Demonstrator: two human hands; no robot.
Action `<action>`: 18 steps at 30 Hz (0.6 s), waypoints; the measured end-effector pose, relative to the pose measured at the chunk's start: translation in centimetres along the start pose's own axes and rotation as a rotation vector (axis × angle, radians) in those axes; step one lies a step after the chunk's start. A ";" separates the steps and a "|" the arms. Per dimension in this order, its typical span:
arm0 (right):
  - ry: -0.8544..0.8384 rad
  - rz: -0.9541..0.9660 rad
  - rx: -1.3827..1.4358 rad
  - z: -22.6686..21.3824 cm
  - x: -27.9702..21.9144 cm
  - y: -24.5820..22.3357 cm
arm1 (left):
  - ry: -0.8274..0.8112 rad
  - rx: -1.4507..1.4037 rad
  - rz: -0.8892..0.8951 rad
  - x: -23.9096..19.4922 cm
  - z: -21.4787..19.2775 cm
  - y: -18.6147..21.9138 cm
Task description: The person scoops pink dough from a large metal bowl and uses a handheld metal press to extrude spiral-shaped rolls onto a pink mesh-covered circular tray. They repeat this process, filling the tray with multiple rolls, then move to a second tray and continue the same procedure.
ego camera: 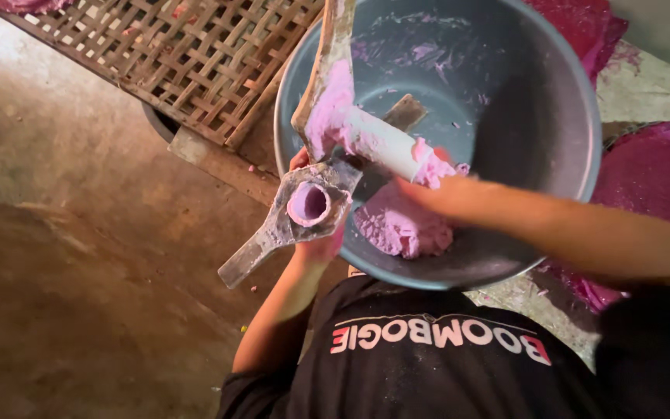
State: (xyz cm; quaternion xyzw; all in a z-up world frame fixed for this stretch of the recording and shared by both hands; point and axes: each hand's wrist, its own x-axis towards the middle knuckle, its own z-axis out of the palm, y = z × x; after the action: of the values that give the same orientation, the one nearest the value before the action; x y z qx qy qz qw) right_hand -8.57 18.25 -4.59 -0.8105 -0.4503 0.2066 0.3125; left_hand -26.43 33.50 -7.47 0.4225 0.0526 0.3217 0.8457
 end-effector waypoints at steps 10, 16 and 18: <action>-0.547 0.305 -0.676 -7.4 -2.6 0.9 | 0.011 -0.053 -0.005 -0.1 1.3 0.6; -0.695 -0.056 -0.797 -5.8 -3.0 -2.3 | -0.010 -0.131 0.036 1.3 3.4 2.1; -0.774 0.059 -0.779 -4.7 -3.4 -3.3 | -0.028 -0.113 0.076 1.3 3.8 2.4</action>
State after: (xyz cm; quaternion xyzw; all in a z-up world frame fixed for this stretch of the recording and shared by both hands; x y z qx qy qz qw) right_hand -9.42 15.17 1.25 -0.7433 -0.5526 0.3165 -0.2048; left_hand -25.19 32.76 -3.05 0.3801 0.0066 0.3502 0.8561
